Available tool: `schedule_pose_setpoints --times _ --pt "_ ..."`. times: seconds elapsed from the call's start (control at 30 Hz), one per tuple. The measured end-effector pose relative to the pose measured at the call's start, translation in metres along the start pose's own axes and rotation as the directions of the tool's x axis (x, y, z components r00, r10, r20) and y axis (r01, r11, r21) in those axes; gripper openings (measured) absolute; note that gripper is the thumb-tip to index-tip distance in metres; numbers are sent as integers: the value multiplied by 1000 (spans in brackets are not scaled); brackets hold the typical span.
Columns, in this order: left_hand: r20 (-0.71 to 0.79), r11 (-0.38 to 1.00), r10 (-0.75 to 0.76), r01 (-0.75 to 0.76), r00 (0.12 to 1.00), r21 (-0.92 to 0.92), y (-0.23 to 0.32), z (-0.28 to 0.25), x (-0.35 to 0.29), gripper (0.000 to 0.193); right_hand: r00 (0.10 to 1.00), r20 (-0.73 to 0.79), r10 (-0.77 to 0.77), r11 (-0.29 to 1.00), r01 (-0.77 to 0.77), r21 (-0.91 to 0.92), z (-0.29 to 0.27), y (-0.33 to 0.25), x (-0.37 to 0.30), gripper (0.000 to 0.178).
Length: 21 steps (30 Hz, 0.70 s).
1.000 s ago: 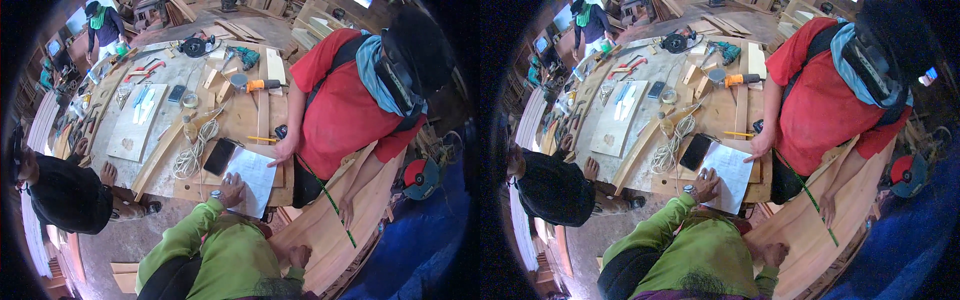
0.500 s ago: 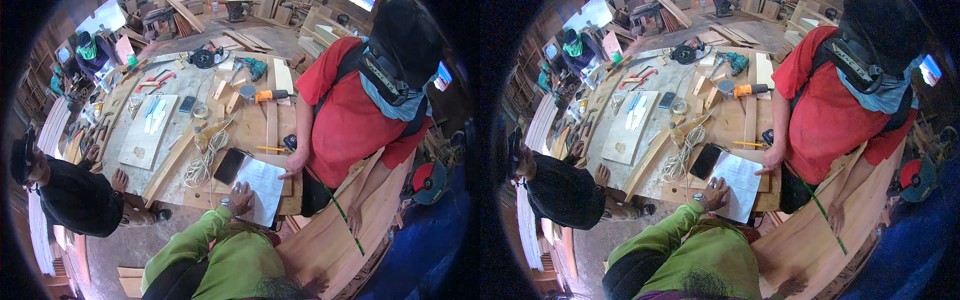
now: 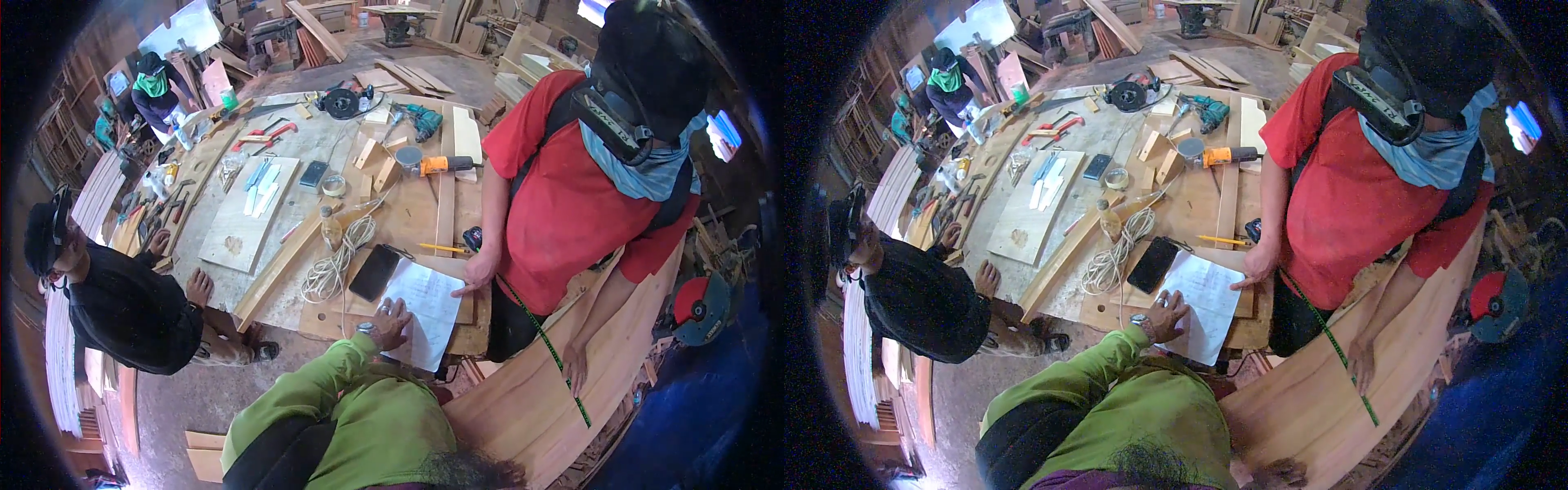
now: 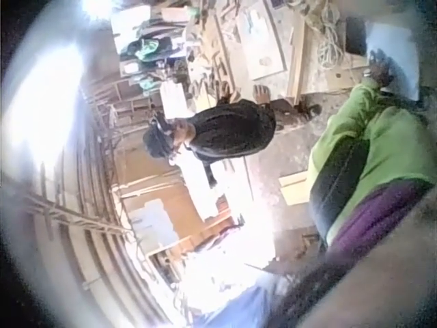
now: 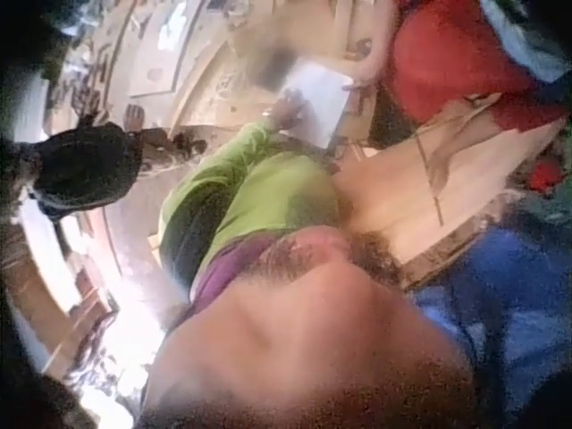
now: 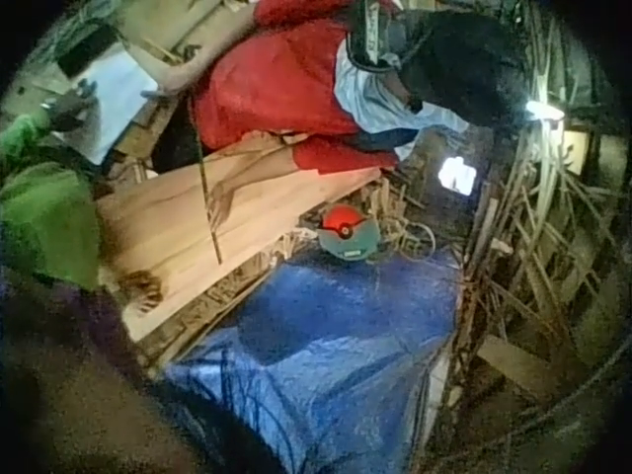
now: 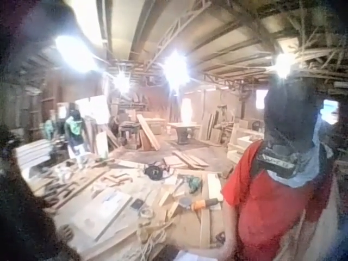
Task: Measuring wood planks and recording dimensions in a notebook at a woodworking workbench.
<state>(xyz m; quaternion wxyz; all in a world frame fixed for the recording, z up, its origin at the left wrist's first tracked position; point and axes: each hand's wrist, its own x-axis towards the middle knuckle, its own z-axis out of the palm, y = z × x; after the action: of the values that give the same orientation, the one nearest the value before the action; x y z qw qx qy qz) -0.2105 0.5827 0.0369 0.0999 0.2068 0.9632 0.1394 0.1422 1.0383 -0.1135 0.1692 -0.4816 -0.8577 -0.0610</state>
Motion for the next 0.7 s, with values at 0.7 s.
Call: schedule_pose_setpoints --times 0.7 --pt "-11 1000 22 -22 1000 20 -6 12 -3 66 967 8 254 949 -248 -193 -116 -72 -25 54"
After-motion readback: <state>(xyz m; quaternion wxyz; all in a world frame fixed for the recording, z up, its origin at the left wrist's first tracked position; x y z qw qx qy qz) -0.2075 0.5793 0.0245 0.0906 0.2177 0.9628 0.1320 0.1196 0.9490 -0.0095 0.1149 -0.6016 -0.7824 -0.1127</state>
